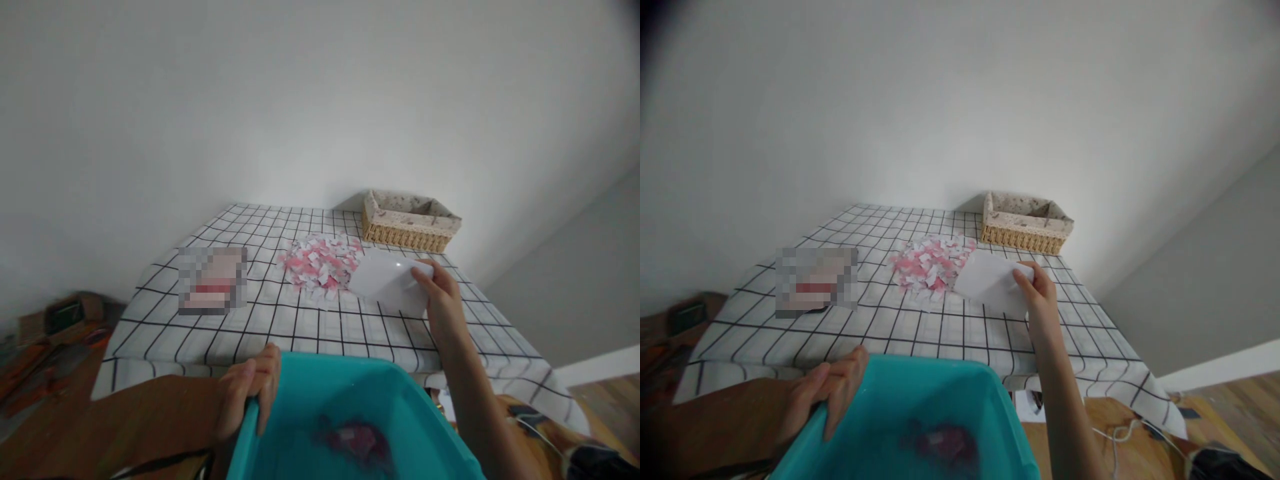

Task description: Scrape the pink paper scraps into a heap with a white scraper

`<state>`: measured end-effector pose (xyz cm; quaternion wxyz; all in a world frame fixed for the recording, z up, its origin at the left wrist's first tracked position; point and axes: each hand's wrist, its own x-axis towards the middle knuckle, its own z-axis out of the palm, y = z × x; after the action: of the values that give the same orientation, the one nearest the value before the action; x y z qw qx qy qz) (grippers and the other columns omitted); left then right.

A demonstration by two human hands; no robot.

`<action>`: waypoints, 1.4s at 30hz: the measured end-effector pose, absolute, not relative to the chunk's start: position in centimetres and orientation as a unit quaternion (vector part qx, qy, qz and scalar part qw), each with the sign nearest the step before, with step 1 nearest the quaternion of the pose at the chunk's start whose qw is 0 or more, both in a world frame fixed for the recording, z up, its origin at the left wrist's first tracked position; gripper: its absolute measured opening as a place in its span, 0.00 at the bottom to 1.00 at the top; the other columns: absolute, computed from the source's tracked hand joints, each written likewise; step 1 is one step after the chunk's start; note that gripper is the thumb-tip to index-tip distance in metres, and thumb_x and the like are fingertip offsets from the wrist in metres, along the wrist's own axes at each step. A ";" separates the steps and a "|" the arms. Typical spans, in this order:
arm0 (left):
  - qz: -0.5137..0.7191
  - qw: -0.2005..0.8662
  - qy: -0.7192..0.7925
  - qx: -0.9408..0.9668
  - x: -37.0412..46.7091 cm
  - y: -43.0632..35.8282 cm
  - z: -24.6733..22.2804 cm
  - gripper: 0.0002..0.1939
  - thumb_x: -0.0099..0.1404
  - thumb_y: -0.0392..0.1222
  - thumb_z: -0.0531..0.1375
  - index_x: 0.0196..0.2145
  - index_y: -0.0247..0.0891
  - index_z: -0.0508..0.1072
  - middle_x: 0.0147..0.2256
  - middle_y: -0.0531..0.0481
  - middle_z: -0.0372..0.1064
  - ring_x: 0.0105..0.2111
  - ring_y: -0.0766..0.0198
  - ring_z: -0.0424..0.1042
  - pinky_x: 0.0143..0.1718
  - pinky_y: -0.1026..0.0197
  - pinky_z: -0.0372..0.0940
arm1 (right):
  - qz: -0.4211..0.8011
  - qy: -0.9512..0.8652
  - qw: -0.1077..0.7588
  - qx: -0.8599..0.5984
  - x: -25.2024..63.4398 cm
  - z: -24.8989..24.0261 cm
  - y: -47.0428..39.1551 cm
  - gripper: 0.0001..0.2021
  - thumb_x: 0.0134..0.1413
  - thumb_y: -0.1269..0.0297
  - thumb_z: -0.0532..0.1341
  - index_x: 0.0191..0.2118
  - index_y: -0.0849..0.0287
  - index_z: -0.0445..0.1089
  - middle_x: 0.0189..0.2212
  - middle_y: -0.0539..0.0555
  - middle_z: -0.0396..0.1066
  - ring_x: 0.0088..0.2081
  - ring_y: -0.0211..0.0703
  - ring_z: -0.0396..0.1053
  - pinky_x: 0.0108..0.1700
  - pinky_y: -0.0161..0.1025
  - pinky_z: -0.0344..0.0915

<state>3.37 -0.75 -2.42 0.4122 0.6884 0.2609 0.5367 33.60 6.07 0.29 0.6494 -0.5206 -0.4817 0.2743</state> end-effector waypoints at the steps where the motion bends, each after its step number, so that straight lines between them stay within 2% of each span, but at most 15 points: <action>1: 0.539 0.415 0.253 0.687 3.4 -0.6 -2.3 0.34 0.71 0.42 0.34 0.08 0.37 0.54 0.10 0.52 0.56 0.17 0.65 0.59 0.28 0.57 0.60 | 0.271 -0.485 0.649 -0.520 33.6 0.3 6.1 0.08 0.47 0.58 0.62 0.32 0.54 0.68 0.24 0.47 0.64 0.25 0.38 0.61 0.24 0.33 0.56; 10: 0.576 0.457 0.241 0.634 4.0 -0.9 -2.9 0.32 0.71 0.39 0.34 0.10 0.36 0.53 0.12 0.53 0.53 0.17 0.65 0.55 0.28 0.57 0.54 | 0.275 -0.538 0.606 -0.518 32.9 0.5 6.0 0.09 0.48 0.57 0.62 0.34 0.55 0.69 0.24 0.49 0.67 0.24 0.39 0.63 0.23 0.33 0.58; 17: 0.549 0.453 0.197 0.674 3.4 -0.3 -2.9 0.32 0.71 0.41 0.35 0.11 0.36 0.56 0.13 0.54 0.55 0.18 0.66 0.56 0.29 0.58 0.55 | 0.274 -0.555 0.602 -0.504 32.4 0.9 5.6 0.08 0.49 0.57 0.62 0.33 0.55 0.69 0.26 0.49 0.68 0.26 0.38 0.64 0.25 0.33 0.61; 22: 0.560 0.458 0.189 0.664 3.5 -0.1 -3.1 0.32 0.71 0.41 0.37 0.10 0.38 0.55 0.12 0.53 0.55 0.17 0.65 0.56 0.28 0.58 0.56 | 0.271 -0.575 0.585 -0.504 32.3 0.9 5.6 0.08 0.49 0.57 0.62 0.33 0.55 0.70 0.23 0.49 0.68 0.23 0.39 0.64 0.21 0.33 0.60; 28: 0.558 0.467 0.203 0.655 3.4 -0.3 -3.4 0.31 0.70 0.41 0.37 0.09 0.38 0.54 0.12 0.53 0.55 0.16 0.65 0.56 0.29 0.57 0.57 | 0.232 -0.590 0.598 -0.491 32.5 0.9 5.4 0.07 0.50 0.58 0.62 0.32 0.54 0.72 0.29 0.51 0.73 0.29 0.41 0.68 0.28 0.35 0.65; 34: 0.555 0.464 0.217 0.655 3.5 -0.3 -3.3 0.33 0.70 0.43 0.37 0.08 0.39 0.53 0.11 0.52 0.53 0.17 0.63 0.56 0.29 0.56 0.57 | 0.250 -0.656 0.533 -0.472 32.0 1.3 4.9 0.03 0.45 0.62 0.65 0.28 0.53 0.77 0.29 0.51 0.77 0.34 0.45 0.73 0.36 0.40 0.69; 42: 0.570 0.461 0.240 0.637 3.9 -1.0 -3.0 0.31 0.70 0.41 0.37 0.09 0.38 0.52 0.11 0.53 0.53 0.16 0.65 0.55 0.26 0.58 0.55 | 0.210 -0.649 0.542 -0.490 32.2 0.7 5.3 0.06 0.49 0.62 0.63 0.34 0.48 0.77 0.35 0.50 0.77 0.39 0.49 0.74 0.44 0.48 0.69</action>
<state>3.88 -0.97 -3.05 0.4606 0.6371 0.2395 0.5698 32.25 5.33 0.71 0.5425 -0.4900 -0.6491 0.2103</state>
